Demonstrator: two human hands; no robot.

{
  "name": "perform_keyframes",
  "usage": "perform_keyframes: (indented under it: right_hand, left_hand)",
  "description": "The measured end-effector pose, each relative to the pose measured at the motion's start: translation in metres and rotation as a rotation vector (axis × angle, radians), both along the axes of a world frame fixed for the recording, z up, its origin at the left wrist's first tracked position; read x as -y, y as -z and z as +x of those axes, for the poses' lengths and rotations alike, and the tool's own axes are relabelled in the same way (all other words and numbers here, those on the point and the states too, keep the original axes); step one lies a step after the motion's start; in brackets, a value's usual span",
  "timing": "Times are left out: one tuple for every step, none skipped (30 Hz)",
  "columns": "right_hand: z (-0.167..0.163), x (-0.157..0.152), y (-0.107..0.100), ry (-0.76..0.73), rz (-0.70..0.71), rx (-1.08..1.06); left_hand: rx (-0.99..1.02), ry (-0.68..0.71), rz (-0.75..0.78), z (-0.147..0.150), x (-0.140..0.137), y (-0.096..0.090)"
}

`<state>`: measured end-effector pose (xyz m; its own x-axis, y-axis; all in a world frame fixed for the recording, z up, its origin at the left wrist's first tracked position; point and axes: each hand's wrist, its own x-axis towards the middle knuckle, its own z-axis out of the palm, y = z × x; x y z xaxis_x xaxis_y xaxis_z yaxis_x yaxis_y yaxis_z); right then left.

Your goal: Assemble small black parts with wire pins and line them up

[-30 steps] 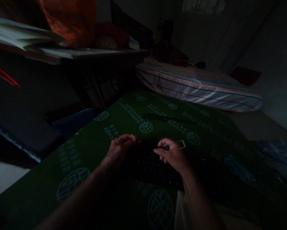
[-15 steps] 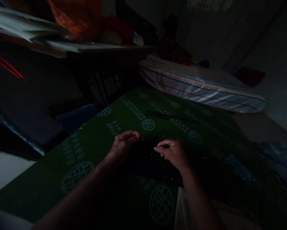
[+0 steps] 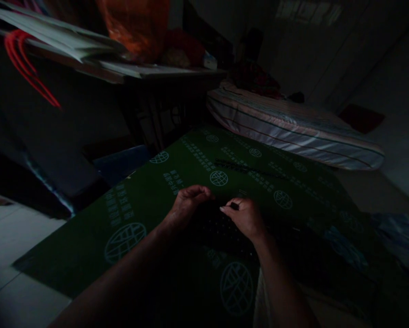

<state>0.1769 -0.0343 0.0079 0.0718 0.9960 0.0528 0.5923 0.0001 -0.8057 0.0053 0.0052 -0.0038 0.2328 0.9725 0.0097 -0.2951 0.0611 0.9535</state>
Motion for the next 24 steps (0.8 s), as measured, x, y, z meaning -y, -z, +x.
perform_keyframes:
  right_hand:
    - [-0.001,-0.001,0.000,-0.014,0.009,0.022]
    - [-0.002,-0.001,0.000,-0.027,0.017,0.041]
    - [-0.003,-0.002,0.000,-0.040,0.023,0.055]
    - [-0.003,-0.003,0.001,-0.050,0.030,0.068]
    - [-0.004,-0.004,0.001,-0.063,0.036,0.083]
    - [-0.004,-0.005,0.002,-0.075,0.043,0.101]
    - [-0.004,-0.006,0.003,-0.086,0.050,0.122]
    - [-0.004,-0.007,0.004,-0.095,0.057,0.142]
    - [-0.004,-0.007,0.005,-0.101,0.061,0.154]
    - [-0.003,-0.007,0.006,-0.099,0.063,0.157]
    - [-0.002,-0.006,0.007,-0.090,0.060,0.148]
    - [0.000,-0.005,0.008,-0.073,0.056,0.132]
    - [0.001,-0.004,0.009,-0.053,0.051,0.111]
    - [0.002,-0.003,0.011,-0.032,0.047,0.090]
    - [0.003,-0.001,0.012,-0.014,0.046,0.072]
    - [0.004,0.000,0.013,0.000,0.049,0.058]
    - [0.005,0.001,0.015,0.008,0.054,0.047]
    - [0.005,0.001,0.016,0.012,0.058,0.040]
    - [0.004,0.002,0.017,0.015,0.061,0.034]
    - [0.003,0.001,0.018,0.020,0.061,0.032]
    - [0.002,0.001,0.018,0.030,0.062,0.033]
    - [0.001,0.000,0.019,0.042,0.061,0.041]
    - [-0.001,-0.001,0.019,0.058,0.059,0.057]
    - [-0.002,-0.001,0.019,0.075,0.059,0.083]
  left_hand:
    - [-0.001,0.001,-0.004,0.000,0.000,0.001]
    - [-0.003,0.003,-0.008,0.000,0.000,0.001]
    - [-0.004,0.004,-0.011,0.000,0.000,0.002]
    - [-0.005,0.006,-0.012,0.000,0.000,0.002]
    - [-0.005,0.009,-0.012,0.000,0.000,0.003]
    - [-0.005,0.014,-0.012,0.000,0.000,0.003]
    - [-0.006,0.019,-0.012,0.000,0.000,0.004]
    - [-0.006,0.021,-0.012,0.000,0.000,0.004]
    - [-0.008,0.022,-0.011,0.000,0.000,0.004]
    - [-0.012,0.020,-0.010,0.000,0.000,0.004]
    - [-0.017,0.016,-0.008,0.000,0.000,0.003]
    - [-0.023,0.014,-0.006,0.001,0.000,0.003]
    - [-0.028,0.013,-0.003,0.001,0.001,0.002]
    - [-0.036,0.013,0.002,0.001,0.001,0.001]
    - [-0.048,0.017,0.009,0.001,0.002,0.001]
    - [-0.064,0.023,0.019,0.001,0.002,0.001]
    - [-0.085,0.031,0.031,0.001,0.003,0.001]
    - [-0.117,0.041,0.046,0.002,0.004,0.001]
    - [-0.160,0.052,0.068,0.002,0.004,0.002]
    - [-0.216,0.065,0.103,0.002,0.005,0.003]
    - [-0.286,0.074,0.154,0.003,0.005,0.003]
    - [-0.368,0.082,0.220,0.003,0.006,0.004]
    - [-0.459,0.088,0.296,0.003,0.006,0.004]
    - [-0.551,0.092,0.375,0.003,0.007,0.004]
